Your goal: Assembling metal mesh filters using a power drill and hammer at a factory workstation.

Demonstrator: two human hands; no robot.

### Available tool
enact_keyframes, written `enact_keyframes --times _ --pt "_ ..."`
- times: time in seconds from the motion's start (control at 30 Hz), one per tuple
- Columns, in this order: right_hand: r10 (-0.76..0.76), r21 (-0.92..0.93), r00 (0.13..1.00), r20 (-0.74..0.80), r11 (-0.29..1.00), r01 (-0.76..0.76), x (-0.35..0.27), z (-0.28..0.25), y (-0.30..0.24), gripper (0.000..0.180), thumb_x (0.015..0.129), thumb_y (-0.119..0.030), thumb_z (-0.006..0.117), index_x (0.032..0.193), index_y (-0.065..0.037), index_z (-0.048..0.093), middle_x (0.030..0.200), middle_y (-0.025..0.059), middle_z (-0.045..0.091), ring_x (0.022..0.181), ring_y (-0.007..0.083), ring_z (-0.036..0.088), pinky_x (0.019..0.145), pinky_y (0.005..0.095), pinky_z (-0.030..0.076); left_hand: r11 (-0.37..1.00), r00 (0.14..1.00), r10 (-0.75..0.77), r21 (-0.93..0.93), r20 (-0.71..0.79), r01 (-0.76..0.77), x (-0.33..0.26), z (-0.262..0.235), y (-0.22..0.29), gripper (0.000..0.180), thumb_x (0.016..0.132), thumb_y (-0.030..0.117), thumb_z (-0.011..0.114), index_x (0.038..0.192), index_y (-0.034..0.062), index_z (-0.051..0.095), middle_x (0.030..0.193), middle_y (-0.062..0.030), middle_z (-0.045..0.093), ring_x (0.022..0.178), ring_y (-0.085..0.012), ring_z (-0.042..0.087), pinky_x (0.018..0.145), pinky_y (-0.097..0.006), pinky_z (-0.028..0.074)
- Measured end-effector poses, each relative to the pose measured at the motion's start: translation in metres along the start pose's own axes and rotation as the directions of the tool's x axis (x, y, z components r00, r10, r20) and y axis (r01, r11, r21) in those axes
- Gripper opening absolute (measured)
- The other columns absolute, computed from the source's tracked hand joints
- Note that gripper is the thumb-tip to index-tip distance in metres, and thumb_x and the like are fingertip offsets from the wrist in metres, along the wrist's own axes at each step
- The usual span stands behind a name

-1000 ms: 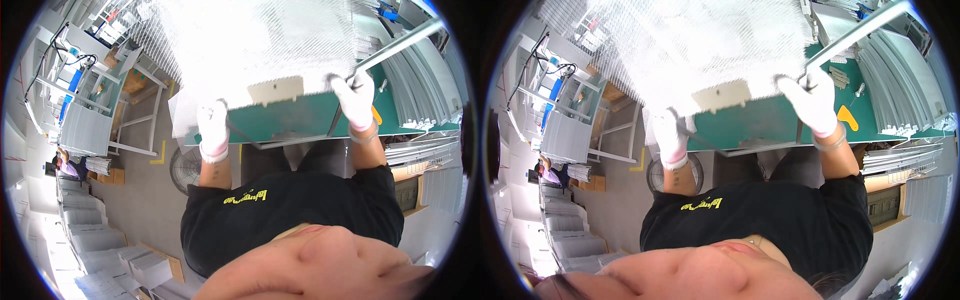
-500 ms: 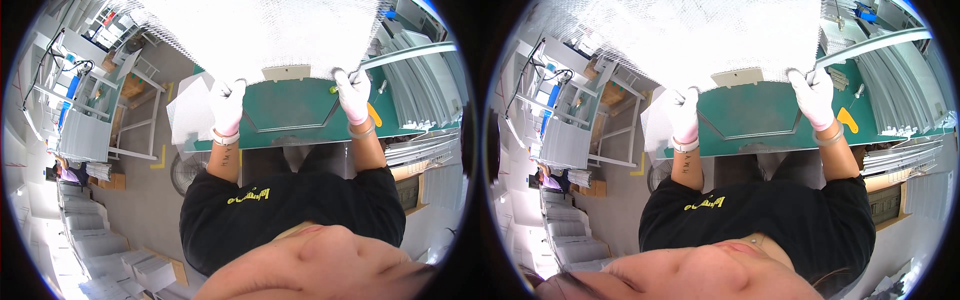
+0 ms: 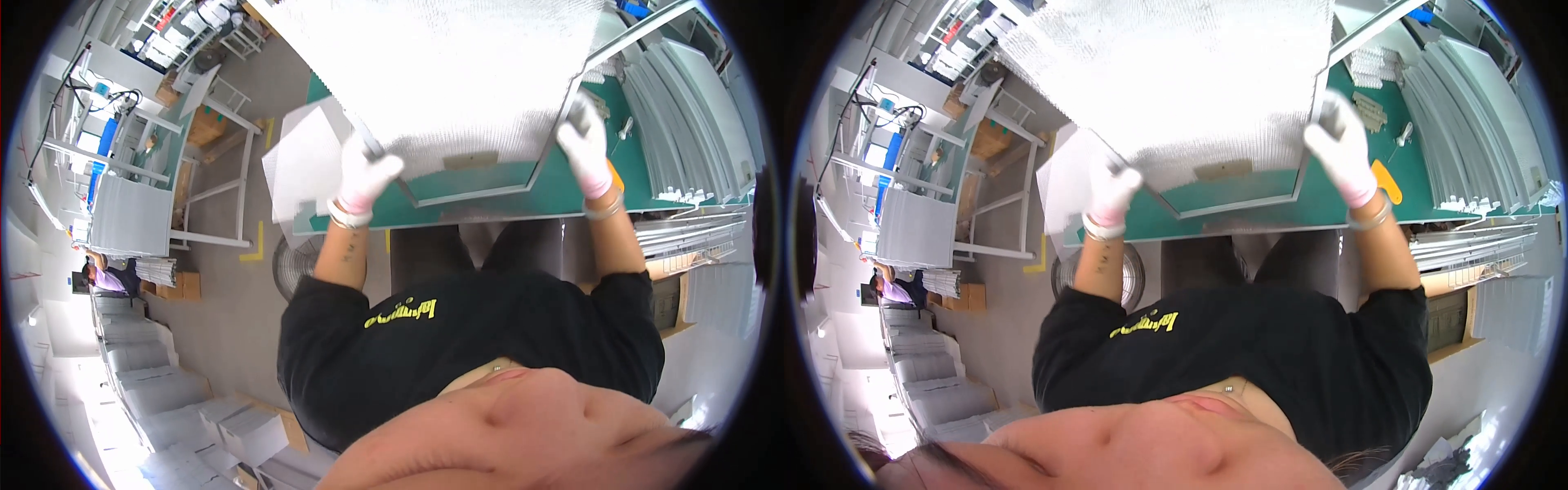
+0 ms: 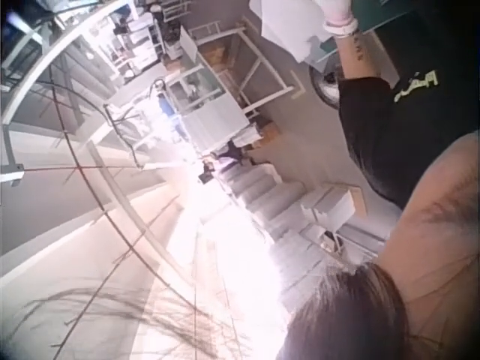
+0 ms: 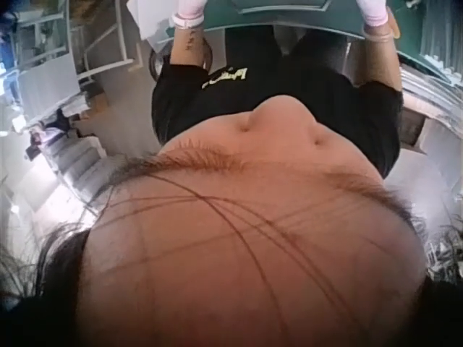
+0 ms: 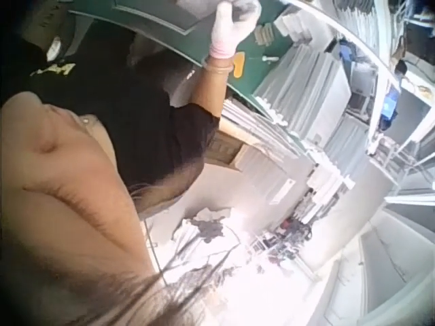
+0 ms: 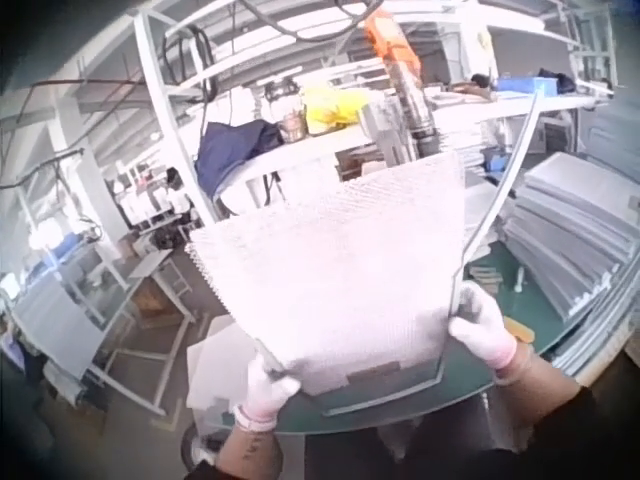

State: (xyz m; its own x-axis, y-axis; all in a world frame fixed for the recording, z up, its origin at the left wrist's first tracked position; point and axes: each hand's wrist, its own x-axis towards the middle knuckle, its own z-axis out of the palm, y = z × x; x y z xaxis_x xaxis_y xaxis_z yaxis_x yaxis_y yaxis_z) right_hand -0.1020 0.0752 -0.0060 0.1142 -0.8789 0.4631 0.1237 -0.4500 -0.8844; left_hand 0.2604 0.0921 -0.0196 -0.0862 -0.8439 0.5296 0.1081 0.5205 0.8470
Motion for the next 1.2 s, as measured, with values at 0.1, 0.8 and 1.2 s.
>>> enact_keyframes --times 0.1,0.8,1.2 --pt "-0.068 -0.111 0.988 -0.136 0.992 0.053 0.018 0.015 -0.024 0.018 0.094 -0.004 0.061 0.111 0.000 0.061 0.098 -0.0017 0.064 0.086 0.0045 0.053 0.080 0.0219 0.044 0.996 0.984 0.030 0.083 -0.178 -0.015 0.019 0.026 0.037 0.025 0.084 -0.003 0.068 0.075 0.0054 0.046 0.075 0.0003 0.053 0.068 -0.0065 0.047 0.061 -0.022 0.042" --pt "-0.138 -0.205 0.985 -0.103 0.972 0.115 0.008 0.014 -0.045 0.027 0.098 -0.015 0.052 0.117 0.003 0.058 0.103 0.0109 0.065 0.094 0.0166 0.060 0.085 0.0296 0.048 0.916 0.973 0.225 0.352 -0.053 -0.192 -0.048 -0.008 0.002 0.038 0.091 0.016 0.069 0.122 -0.0015 0.058 0.107 -0.0113 0.066 0.092 -0.0180 0.063 0.081 -0.030 0.052" --pt "-0.667 0.354 0.564 0.487 0.741 0.571 -0.040 0.032 -0.086 0.059 0.093 -0.040 0.066 0.054 -0.014 0.031 0.059 0.0041 0.055 0.042 0.0094 0.050 0.034 0.0252 0.030 0.945 0.546 -0.216 0.315 0.809 -0.092 -0.048 0.019 -0.002 0.057 0.080 0.017 0.071 0.132 0.0035 0.054 0.135 -0.0197 0.054 0.127 -0.0360 0.051 0.107 -0.046 0.041"
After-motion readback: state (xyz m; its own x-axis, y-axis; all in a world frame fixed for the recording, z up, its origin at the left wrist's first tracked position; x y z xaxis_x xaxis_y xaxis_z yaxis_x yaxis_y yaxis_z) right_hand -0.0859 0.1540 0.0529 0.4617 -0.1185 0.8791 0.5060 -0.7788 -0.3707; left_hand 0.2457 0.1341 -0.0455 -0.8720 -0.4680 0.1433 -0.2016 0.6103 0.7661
